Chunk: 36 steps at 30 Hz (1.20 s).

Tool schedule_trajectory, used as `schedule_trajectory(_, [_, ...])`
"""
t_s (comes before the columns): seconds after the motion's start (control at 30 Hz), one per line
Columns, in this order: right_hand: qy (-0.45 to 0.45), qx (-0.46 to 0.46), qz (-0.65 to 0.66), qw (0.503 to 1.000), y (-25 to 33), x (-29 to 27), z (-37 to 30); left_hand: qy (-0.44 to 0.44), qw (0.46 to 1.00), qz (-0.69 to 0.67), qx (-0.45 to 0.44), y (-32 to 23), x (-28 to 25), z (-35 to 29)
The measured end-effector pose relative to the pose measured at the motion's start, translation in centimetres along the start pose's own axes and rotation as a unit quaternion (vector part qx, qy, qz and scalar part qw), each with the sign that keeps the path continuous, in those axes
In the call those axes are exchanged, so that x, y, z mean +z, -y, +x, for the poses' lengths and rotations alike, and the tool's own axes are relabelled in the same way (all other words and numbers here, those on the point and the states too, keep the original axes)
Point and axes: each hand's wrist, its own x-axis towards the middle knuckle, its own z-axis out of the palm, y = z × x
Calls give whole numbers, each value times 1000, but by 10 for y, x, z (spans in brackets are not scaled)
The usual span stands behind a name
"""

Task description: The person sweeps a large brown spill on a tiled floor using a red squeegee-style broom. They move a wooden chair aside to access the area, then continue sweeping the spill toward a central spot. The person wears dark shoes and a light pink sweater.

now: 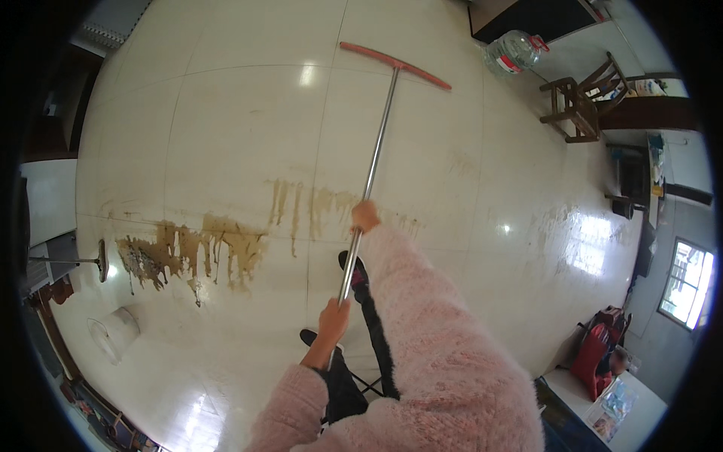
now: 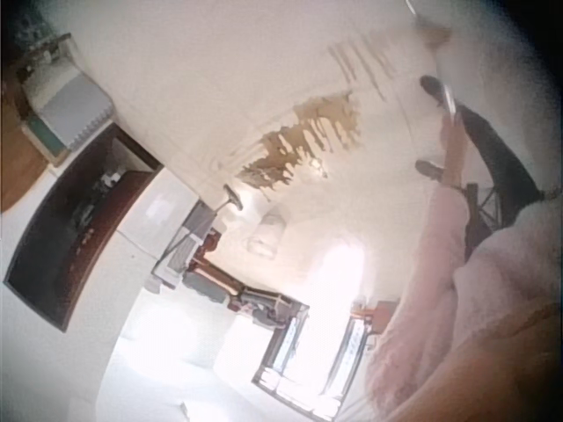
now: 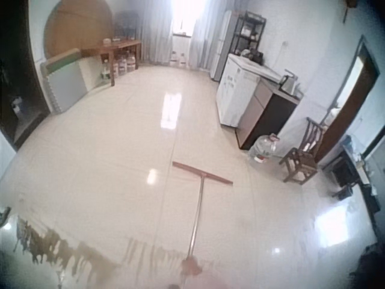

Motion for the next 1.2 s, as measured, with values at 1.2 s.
schedule_trajectory(1.2, [-19,165,570,804,293,-8,98,-152,988,24,27,82,-220,34])
